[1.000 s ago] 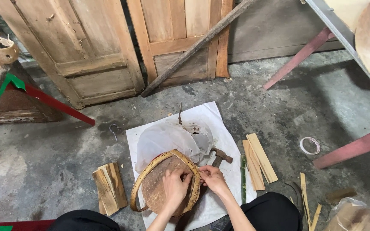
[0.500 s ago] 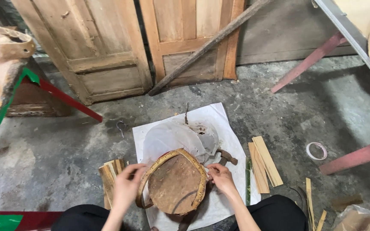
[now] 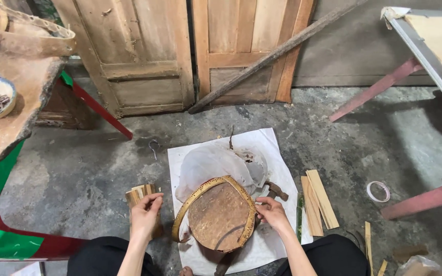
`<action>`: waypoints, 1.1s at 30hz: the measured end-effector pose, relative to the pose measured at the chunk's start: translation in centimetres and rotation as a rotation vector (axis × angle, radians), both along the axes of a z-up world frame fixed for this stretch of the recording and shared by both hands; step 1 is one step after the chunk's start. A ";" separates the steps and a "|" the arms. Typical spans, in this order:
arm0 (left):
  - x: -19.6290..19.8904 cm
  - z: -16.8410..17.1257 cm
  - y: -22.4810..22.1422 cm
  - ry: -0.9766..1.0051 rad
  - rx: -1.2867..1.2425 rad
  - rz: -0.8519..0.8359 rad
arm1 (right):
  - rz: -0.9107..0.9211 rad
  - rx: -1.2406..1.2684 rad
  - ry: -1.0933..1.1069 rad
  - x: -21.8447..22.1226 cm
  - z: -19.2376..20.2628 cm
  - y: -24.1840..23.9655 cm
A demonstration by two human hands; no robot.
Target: Securing a strap around a wooden instrument using a hammer and nails.
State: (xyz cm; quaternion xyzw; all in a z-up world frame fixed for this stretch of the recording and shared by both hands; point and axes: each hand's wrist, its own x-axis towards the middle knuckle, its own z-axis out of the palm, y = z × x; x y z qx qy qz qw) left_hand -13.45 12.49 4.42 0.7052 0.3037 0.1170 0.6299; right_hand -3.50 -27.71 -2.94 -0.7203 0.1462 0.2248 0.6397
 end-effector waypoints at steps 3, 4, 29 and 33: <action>0.3 0.4 -0.5 -0.011 -0.037 -0.004 | 0.007 -0.028 0.018 0.0 0.2 -0.1; 0.3 1.0 -0.8 0.005 -0.015 -0.014 | 0.007 -0.023 0.020 0.0 0.3 -0.2; 0.8 1.6 -2.6 0.107 0.137 -0.107 | 0.086 -0.077 -0.016 -0.5 0.6 -0.1; 0.6 1.8 -2.7 0.116 0.133 -0.112 | 0.016 0.007 0.008 -0.5 1.8 -0.1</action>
